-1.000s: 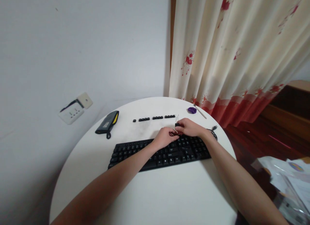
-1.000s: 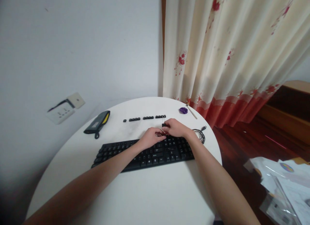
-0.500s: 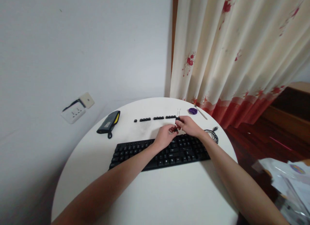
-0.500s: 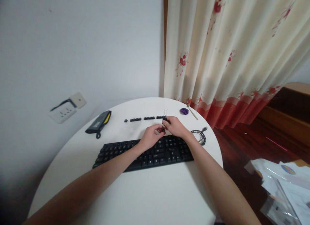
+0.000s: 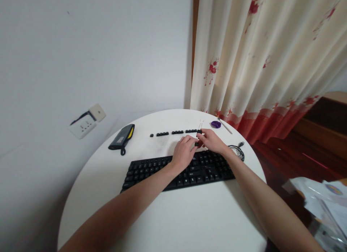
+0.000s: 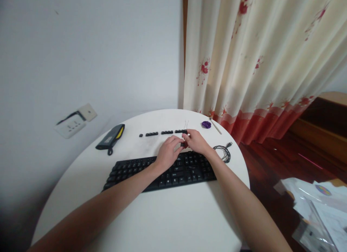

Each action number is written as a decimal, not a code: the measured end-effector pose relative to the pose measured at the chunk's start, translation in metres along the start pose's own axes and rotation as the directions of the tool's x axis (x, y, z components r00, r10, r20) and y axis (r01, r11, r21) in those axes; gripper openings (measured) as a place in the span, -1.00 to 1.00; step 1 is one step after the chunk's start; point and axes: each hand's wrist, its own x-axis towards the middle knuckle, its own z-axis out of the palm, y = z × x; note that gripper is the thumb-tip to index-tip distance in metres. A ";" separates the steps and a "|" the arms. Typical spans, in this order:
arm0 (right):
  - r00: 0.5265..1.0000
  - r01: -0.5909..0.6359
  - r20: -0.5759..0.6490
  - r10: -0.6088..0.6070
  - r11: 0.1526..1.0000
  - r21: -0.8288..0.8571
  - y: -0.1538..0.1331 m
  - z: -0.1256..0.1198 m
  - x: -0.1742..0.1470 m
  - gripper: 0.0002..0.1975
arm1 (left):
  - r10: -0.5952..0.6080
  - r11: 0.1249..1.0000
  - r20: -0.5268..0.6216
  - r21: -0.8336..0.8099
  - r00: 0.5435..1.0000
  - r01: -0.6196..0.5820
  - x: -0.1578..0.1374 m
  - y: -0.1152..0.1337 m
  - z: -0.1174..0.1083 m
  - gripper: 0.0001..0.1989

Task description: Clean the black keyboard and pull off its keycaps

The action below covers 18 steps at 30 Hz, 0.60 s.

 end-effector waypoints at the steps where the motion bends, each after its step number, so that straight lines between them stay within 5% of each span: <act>1: 1.000 0.006 -0.004 -0.006 1.000 -0.010 0.000 0.000 0.000 -0.78 | 0.009 1.000 0.000 0.018 1.000 -0.009 0.000 -0.001 0.000 -0.79; 13: 0.997 0.068 -0.025 -0.069 0.997 -0.025 -0.006 0.001 0.000 -0.75 | 0.089 0.994 -0.009 0.061 0.996 -0.089 0.000 0.007 -0.006 -0.83; 18: 0.981 0.031 -0.193 -0.032 0.999 -0.009 -0.001 -0.002 0.004 -0.75 | 0.026 1.000 -0.046 -0.009 0.999 -0.026 0.002 0.001 -0.003 -0.85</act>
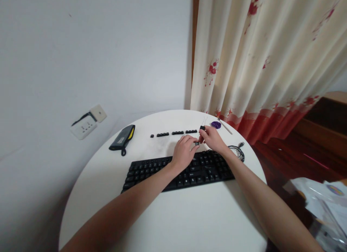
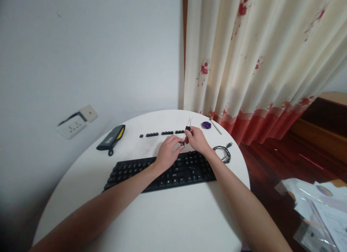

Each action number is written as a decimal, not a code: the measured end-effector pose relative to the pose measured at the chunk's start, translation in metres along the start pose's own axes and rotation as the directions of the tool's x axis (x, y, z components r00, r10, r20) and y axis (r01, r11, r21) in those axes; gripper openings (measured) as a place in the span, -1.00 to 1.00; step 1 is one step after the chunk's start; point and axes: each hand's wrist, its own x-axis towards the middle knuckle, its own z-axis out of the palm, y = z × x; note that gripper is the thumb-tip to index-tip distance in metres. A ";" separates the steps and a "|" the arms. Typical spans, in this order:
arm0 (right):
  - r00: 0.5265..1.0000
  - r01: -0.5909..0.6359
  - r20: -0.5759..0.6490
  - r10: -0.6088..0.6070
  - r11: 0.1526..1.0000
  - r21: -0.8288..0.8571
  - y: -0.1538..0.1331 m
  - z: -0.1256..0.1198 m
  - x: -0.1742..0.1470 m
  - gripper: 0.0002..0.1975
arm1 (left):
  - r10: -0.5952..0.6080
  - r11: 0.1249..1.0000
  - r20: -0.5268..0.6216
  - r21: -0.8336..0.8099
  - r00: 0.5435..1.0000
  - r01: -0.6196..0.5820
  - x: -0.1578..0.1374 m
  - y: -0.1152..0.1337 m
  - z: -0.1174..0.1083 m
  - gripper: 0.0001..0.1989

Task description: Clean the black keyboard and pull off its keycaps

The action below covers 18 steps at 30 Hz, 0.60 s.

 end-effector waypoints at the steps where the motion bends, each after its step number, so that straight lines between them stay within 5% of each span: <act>1: 0.998 -0.015 -0.060 0.014 1.000 -0.006 0.001 -0.002 0.001 -0.75 | -0.022 1.000 0.006 -0.005 1.000 0.022 0.000 -0.003 0.001 -0.86; 7: 0.949 -0.062 -0.308 0.067 0.998 0.025 0.004 -0.016 0.008 -0.73 | -0.098 0.994 0.147 0.071 0.984 0.088 0.001 -0.015 0.001 -0.88; 14: 0.918 -0.054 -0.390 0.075 0.997 0.063 0.003 -0.025 0.009 -0.72 | -0.214 0.973 0.314 0.158 0.925 0.171 0.033 -0.037 -0.001 -0.87; 18: 0.900 -0.061 -0.426 0.092 0.994 0.086 0.006 -0.029 0.012 -0.71 | -0.162 0.984 0.375 0.132 0.913 0.120 0.058 -0.043 0.019 -0.88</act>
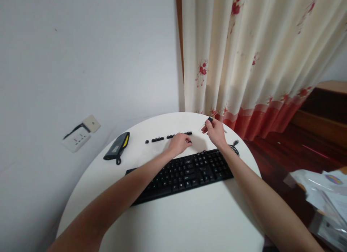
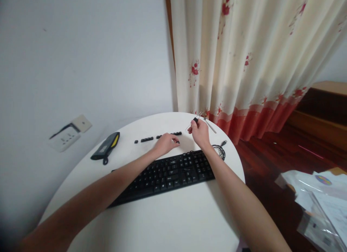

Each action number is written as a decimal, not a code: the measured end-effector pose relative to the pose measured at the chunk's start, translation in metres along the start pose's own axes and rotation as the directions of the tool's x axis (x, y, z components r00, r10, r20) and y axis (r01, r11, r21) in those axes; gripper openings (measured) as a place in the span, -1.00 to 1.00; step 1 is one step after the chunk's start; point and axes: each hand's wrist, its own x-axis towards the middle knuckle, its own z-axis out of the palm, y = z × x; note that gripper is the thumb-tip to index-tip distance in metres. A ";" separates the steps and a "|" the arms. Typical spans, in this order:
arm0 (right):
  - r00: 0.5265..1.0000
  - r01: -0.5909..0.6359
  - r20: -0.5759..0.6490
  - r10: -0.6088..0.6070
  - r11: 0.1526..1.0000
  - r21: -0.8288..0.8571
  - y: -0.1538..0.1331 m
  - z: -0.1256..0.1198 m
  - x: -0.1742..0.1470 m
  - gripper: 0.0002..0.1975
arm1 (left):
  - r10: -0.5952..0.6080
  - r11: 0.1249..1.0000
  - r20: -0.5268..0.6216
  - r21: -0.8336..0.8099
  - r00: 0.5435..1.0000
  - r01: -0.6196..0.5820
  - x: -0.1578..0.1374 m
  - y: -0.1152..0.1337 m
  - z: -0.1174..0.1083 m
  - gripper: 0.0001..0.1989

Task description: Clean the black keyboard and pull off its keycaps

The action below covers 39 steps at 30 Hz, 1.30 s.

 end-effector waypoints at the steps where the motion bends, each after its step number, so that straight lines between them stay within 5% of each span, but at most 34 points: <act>1: 1.000 0.000 -0.010 0.000 1.000 0.008 0.001 -0.001 0.001 -0.71 | 0.033 0.999 -0.004 0.013 0.999 -0.033 0.008 0.002 0.004 -0.89; 7: 0.999 -0.005 -0.052 0.008 0.998 0.063 0.003 -0.005 0.006 -0.72 | 0.113 0.987 -0.119 0.131 0.986 -0.097 0.048 0.005 0.031 -0.88; 17: 0.997 -0.044 -0.061 0.049 0.995 0.089 0.000 -0.009 0.010 -0.72 | -0.077 0.991 -0.036 0.109 0.996 0.080 0.096 -0.014 0.033 -0.81; 29: 0.998 -0.027 -0.054 0.033 0.994 0.104 0.003 -0.009 0.010 -0.72 | -0.127 0.991 -0.015 0.048 0.992 0.127 0.094 -0.021 0.034 -0.71; 34: 0.998 -0.028 -0.045 0.033 0.994 0.107 0.003 -0.010 0.011 -0.73 | -0.122 0.991 -0.084 0.037 0.989 0.125 0.090 -0.027 0.021 -0.51; 39: 1.000 -0.021 0.007 0.020 0.992 0.126 0.005 -0.011 0.013 -0.73 | -0.125 0.989 -0.154 0.056 0.980 0.135 0.066 -0.036 0.000 -0.72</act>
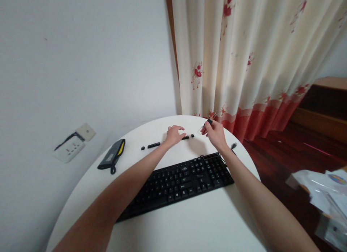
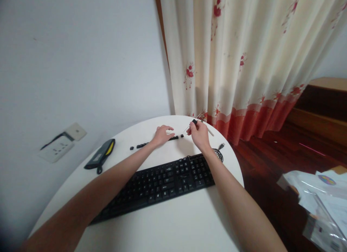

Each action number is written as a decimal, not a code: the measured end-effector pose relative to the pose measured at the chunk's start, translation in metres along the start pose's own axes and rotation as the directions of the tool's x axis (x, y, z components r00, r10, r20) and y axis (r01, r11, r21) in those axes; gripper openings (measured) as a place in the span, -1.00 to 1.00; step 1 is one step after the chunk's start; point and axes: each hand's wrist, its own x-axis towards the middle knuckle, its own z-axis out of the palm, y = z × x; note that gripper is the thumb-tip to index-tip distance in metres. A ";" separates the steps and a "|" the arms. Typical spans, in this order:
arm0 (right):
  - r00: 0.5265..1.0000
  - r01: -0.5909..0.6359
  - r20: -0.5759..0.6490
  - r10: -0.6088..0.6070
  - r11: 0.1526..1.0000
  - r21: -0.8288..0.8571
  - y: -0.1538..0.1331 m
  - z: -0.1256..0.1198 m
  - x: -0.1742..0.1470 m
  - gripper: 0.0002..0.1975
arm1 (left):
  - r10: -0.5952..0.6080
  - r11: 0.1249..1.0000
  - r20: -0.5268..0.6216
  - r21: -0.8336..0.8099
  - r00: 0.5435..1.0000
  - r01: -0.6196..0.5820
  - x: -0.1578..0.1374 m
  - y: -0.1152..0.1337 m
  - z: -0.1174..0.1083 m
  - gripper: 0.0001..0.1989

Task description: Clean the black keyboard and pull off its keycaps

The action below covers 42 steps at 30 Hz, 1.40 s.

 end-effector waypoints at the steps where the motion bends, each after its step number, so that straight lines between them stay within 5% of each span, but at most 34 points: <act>1: 1.000 0.004 0.014 -0.004 1.000 0.000 0.001 0.000 0.000 -0.72 | 0.005 1.000 0.007 0.012 1.000 -0.005 -0.007 0.000 -0.004 -0.76; 9: 0.993 0.040 0.112 -0.034 0.998 -0.051 0.008 0.003 -0.003 -0.73 | 0.146 0.987 0.025 0.070 0.989 -0.147 -0.049 0.023 -0.019 -0.86; 18: 0.999 0.032 -0.022 -0.033 0.998 -0.056 0.013 0.001 -0.002 -0.75 | 0.057 0.988 0.169 0.129 0.984 -0.079 0.003 0.033 0.017 -0.52; 26: 0.999 0.015 -0.044 -0.017 0.998 -0.054 0.016 0.002 -0.001 -0.74 | -0.031 0.996 0.183 0.094 0.983 0.013 0.020 0.031 0.035 -0.72; 42: 0.999 0.000 -0.049 -0.002 0.999 -0.045 0.011 -0.001 0.000 -0.73 | -0.033 0.999 0.163 0.031 0.986 0.028 0.020 0.031 0.037 -0.75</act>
